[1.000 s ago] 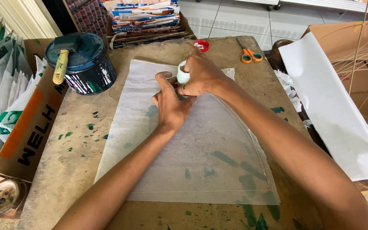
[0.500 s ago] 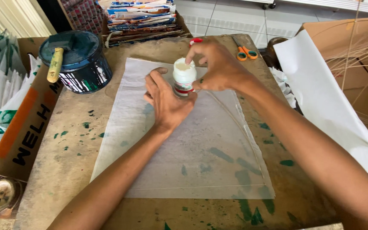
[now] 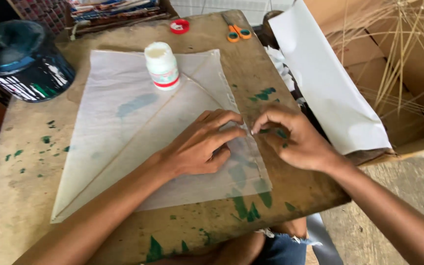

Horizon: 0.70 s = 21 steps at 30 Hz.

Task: Applying glue to a kite frame and folding paper edges to assemble a kite.

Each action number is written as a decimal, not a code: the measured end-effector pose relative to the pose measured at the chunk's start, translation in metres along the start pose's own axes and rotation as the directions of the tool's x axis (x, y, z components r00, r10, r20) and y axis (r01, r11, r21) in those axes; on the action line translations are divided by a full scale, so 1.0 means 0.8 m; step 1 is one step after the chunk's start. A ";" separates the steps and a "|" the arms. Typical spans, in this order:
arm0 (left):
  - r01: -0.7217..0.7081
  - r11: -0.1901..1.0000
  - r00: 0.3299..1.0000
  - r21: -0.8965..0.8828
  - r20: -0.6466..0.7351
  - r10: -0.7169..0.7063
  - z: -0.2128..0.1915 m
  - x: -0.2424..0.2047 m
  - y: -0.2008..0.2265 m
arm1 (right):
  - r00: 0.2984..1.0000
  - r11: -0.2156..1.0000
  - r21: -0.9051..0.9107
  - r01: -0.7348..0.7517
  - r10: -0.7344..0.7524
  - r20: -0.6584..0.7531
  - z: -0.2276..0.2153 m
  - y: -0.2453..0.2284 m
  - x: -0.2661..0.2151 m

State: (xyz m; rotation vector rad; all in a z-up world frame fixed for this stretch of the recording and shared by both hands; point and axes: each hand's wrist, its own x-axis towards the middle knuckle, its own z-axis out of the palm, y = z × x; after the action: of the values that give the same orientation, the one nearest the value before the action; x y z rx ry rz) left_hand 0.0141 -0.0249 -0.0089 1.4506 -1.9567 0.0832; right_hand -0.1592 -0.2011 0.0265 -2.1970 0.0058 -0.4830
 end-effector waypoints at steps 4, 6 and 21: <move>-0.016 1.000 0.999 -0.005 0.035 0.016 0.011 -0.006 0.017 | 0.999 0.999 -0.030 0.040 -0.039 0.036 0.004 -0.022 -0.032; -0.014 1.000 1.000 0.003 0.020 0.014 0.013 -0.008 0.027 | 0.999 0.989 -0.142 0.041 -0.036 0.038 0.006 -0.029 -0.038; 0.010 0.997 0.998 0.077 0.056 -0.014 0.016 -0.012 0.046 | 0.991 0.955 -0.265 0.132 -0.130 0.026 0.017 -0.018 -0.050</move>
State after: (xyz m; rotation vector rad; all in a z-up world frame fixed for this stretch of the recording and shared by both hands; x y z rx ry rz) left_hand -0.0223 -0.0091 -0.0115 1.5289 -2.0100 0.1138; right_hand -0.1942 -0.1749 0.0165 -2.4746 -0.0849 -0.5755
